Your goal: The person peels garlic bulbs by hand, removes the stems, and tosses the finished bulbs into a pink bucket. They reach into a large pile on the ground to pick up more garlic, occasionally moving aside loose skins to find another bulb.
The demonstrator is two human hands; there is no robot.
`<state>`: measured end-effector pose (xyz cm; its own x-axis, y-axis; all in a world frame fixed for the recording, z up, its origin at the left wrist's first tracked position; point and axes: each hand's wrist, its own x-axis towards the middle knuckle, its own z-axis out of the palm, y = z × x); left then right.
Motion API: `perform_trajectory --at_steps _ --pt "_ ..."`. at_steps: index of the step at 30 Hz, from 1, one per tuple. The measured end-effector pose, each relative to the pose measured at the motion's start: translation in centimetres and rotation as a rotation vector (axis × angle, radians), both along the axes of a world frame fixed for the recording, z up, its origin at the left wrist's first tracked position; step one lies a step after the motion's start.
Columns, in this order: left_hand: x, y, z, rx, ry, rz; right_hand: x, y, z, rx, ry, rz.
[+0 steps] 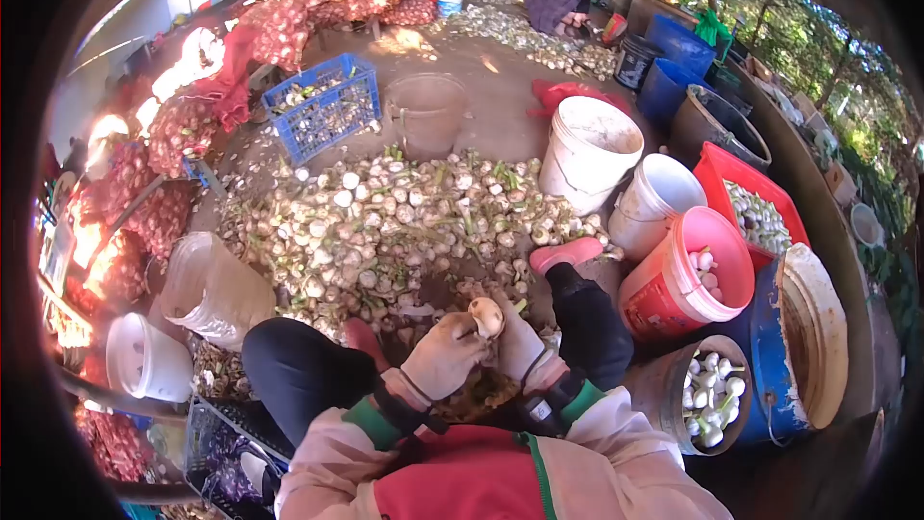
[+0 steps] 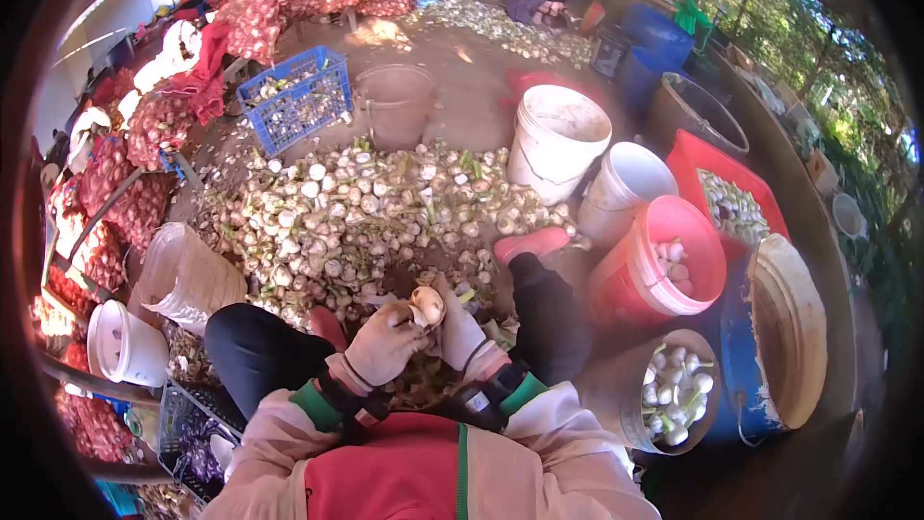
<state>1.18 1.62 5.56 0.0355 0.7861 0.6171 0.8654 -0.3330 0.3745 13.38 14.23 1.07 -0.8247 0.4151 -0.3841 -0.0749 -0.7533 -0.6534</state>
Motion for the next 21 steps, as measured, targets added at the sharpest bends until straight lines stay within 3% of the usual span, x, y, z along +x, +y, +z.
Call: perform_trajectory --at_steps 2,3,5,6,7,8,9,10,11,12,13,15,17,19,21 --pt "-0.3 0.7 0.6 -0.091 -0.028 -0.188 0.1 0.5 -1.3 0.032 0.130 0.007" --pt "-0.9 0.6 0.4 -0.233 -0.318 -0.039 0.9 0.6 -1.9 0.025 0.122 -0.001" --pt "-6.2 2.5 -6.6 0.027 -1.233 -0.052 2.2 -0.7 3.5 1.121 -0.424 0.034" --pt "-6.0 3.0 -6.6 0.014 -1.246 -0.047 1.8 -0.3 0.8 1.067 -0.277 -0.121" --pt "-5.1 3.1 -5.5 -0.020 -1.516 0.067 0.9 0.4 -0.5 1.064 -0.279 -0.111" --pt "-4.1 3.4 -4.1 -0.049 -1.782 0.190 0.0 1.1 -1.7 0.519 -0.075 -0.182" --pt "-2.1 3.3 -2.7 -0.256 -1.514 0.108 -0.9 1.2 -2.4 -0.037 0.115 -0.240" --pt "-1.5 3.5 -3.9 -0.149 -1.088 0.130 -1.2 0.3 -2.6 0.383 -0.042 -0.251" --pt "-1.2 3.6 -5.0 -0.057 -0.661 0.145 -1.1 0.1 -2.5 0.369 -0.053 -0.237" --pt "-1.5 3.7 -5.9 -0.006 -0.602 0.113 -0.8 0.3 -2.4 0.802 -0.281 -0.109" --pt "-1.8 3.8 -6.2 -0.014 -0.610 0.122 -0.8 0.5 -2.3 1.235 -0.504 0.034" --pt "-2.3 4.2 -6.8 -0.046 -1.683 0.159 -1.0 0.6 -2.9 1.182 -0.438 -0.002" --pt "-5.0 5.0 -6.6 0.273 -1.577 0.538 -0.7 0.8 -3.8 1.116 -0.189 -0.122" --pt "-6.2 4.6 -10.3 0.250 -1.584 0.307 -1.5 1.7 -3.3 1.004 -0.159 -0.096" --pt "-5.0 6.3 -11.6 -0.778 -0.389 0.313 -2.2 2.3 -1.7 0.082 -0.150 -0.163"
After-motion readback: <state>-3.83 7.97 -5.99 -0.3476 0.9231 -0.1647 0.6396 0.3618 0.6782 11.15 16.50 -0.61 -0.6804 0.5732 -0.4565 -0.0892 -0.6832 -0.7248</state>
